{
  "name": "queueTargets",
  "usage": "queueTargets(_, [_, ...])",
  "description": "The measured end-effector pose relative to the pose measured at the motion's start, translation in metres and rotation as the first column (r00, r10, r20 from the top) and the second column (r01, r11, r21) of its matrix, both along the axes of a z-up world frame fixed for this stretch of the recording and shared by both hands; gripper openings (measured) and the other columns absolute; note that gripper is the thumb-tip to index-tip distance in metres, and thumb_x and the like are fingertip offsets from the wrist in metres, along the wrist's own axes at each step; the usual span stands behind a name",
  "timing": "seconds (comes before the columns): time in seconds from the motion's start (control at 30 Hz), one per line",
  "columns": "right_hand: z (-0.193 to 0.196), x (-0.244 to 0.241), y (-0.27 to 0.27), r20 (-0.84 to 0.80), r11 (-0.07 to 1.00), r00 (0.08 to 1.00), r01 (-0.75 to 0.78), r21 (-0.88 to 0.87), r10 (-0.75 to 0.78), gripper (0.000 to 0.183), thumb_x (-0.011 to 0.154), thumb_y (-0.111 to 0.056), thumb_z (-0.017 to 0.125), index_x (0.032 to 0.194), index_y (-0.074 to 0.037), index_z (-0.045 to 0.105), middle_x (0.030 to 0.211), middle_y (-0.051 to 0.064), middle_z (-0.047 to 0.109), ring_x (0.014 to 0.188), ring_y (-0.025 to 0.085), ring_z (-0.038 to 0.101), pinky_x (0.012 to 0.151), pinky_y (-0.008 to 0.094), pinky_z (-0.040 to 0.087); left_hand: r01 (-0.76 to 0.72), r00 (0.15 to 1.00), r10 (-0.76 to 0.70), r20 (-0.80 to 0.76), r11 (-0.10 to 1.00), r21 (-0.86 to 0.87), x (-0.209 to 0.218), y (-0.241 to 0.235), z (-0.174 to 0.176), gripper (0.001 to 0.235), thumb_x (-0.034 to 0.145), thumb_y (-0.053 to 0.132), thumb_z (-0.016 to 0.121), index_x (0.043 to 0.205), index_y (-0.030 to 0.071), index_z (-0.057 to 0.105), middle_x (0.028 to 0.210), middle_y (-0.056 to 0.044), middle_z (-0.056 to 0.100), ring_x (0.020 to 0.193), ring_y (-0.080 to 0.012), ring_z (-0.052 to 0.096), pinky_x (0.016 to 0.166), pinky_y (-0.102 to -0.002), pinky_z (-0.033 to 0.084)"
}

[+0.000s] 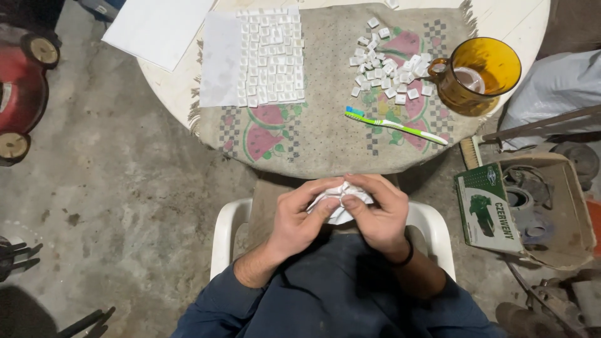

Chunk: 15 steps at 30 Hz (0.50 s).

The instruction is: Cleaning individual keyboard keycaps using a toothbrush and a cloth.

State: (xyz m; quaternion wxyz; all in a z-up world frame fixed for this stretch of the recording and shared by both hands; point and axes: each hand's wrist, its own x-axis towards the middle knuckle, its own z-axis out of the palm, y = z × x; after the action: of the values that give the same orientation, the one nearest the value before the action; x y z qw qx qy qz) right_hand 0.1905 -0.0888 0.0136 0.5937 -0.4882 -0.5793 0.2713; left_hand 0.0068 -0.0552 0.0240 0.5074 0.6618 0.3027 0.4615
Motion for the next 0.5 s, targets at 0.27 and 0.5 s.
queueTargets(0.27, [0.013, 0.009, 0.013, 0.349, 0.977, 0.935, -0.130, 0.166, 0.065, 0.038, 0.084, -0.011, 0.085, 0.115, 0.005, 0.071, 0.101, 0.018, 0.075, 0.090, 0.024, 0.073, 0.078, 0.031, 0.057, 0.098, 0.980, -0.046, 0.194, 0.958, -0.268, -0.005, 0.004, -0.011, 0.027, 0.103, 0.009, 0.066, 0.128, -0.002, 0.065, 0.115, -0.008, 0.075, 0.105, -0.0093, 0.068, 0.092, -0.026, 0.057])
queueTargets(0.5, [0.000, 0.005, 0.009, 0.273, 0.983, 0.961, -0.084, 0.164, 0.037, 0.029, 0.083, -0.007, 0.087, 0.104, 0.005, 0.072, 0.091, 0.016, 0.075, 0.079, 0.023, 0.075, 0.070, 0.030, 0.058, 0.023, 0.996, -0.030, -0.088, 0.996, -0.085, -0.009, 0.008, 0.014, 0.024, 0.102, 0.011, 0.066, 0.124, 0.001, 0.070, 0.110, -0.009, 0.079, 0.100, -0.0099, 0.074, 0.086, -0.025, 0.059])
